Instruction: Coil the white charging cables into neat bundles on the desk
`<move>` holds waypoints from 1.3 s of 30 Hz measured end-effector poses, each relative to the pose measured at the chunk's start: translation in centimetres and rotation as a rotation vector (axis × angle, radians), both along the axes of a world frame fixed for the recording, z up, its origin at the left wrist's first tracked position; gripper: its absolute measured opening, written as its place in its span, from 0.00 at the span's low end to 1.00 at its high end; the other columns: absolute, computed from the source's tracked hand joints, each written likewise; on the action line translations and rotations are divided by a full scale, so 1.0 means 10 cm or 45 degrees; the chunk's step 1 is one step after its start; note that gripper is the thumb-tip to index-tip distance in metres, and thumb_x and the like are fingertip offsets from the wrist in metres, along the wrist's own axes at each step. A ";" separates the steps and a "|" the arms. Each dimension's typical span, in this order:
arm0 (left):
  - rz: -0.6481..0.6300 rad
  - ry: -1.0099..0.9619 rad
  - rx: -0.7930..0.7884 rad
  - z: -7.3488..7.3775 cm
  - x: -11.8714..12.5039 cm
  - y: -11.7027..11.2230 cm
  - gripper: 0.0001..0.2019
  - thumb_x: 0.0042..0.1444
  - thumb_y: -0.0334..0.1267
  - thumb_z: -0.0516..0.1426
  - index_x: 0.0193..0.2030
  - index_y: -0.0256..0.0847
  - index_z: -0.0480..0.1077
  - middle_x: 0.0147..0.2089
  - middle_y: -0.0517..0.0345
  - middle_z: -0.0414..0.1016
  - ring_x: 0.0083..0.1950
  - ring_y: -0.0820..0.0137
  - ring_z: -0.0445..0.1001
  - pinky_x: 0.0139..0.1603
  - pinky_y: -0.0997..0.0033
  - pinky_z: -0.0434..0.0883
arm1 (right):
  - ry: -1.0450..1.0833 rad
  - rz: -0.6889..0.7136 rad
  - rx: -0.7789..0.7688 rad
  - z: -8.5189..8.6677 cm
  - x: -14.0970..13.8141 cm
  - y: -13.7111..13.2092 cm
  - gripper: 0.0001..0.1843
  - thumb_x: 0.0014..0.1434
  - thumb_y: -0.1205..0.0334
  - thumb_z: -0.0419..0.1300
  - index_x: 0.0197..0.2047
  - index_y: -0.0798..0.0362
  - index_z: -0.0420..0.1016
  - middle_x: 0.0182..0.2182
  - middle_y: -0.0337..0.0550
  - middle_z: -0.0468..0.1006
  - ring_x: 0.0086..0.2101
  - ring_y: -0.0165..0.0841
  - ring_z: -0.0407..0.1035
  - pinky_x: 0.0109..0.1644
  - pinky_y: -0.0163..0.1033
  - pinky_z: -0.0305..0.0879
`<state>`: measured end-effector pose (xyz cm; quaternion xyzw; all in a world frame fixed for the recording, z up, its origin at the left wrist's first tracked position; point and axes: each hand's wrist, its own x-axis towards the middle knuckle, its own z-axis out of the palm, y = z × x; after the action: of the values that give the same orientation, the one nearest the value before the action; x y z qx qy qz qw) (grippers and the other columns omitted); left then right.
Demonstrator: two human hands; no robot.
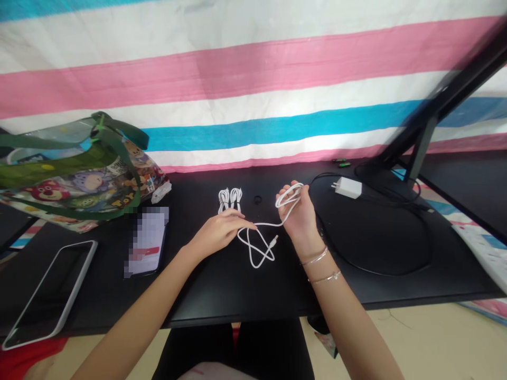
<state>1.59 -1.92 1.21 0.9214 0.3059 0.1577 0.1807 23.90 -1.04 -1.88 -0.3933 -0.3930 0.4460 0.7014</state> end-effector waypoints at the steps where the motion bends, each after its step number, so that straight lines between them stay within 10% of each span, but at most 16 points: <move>1: -0.010 0.004 0.010 -0.01 0.00 0.00 0.21 0.59 0.23 0.48 0.50 0.50 0.74 0.43 0.59 0.78 0.51 0.73 0.71 0.43 0.77 0.71 | 0.009 -0.013 -0.020 0.00 -0.01 0.00 0.21 0.48 0.36 0.60 0.26 0.46 0.70 0.22 0.34 0.73 0.30 0.32 0.72 0.39 0.42 0.73; 19: 0.090 -0.566 0.215 0.06 0.01 -0.07 0.19 0.67 0.40 0.45 0.37 0.40 0.76 0.36 0.55 0.80 0.39 0.72 0.75 0.44 0.72 0.72 | -0.202 -0.213 -0.033 0.28 -0.63 -0.27 0.23 0.55 0.35 0.54 0.34 0.49 0.68 0.29 0.41 0.80 0.29 0.33 0.76 0.36 0.40 0.73; 27: 0.343 -0.644 0.155 0.04 0.01 -0.07 0.13 0.64 0.40 0.49 0.43 0.40 0.74 0.33 0.60 0.80 0.32 0.76 0.77 0.36 0.79 0.73 | -0.589 -0.004 -0.010 0.27 -0.79 -0.40 0.24 0.57 0.37 0.53 0.39 0.50 0.73 0.28 0.40 0.79 0.27 0.33 0.74 0.34 0.39 0.72; 39: 0.467 -0.687 0.454 -0.04 0.05 -0.06 0.08 0.61 0.36 0.54 0.33 0.41 0.74 0.23 0.64 0.75 0.23 0.78 0.72 0.27 0.82 0.67 | 0.018 0.428 -0.342 0.22 -0.88 -0.36 0.31 0.42 0.29 0.60 0.35 0.49 0.72 0.26 0.39 0.79 0.30 0.37 0.75 0.34 0.44 0.75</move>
<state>2.14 -2.51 0.78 0.7935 0.3750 0.4755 0.0605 15.10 -4.60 0.29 -0.4092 -0.3852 0.6078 0.5610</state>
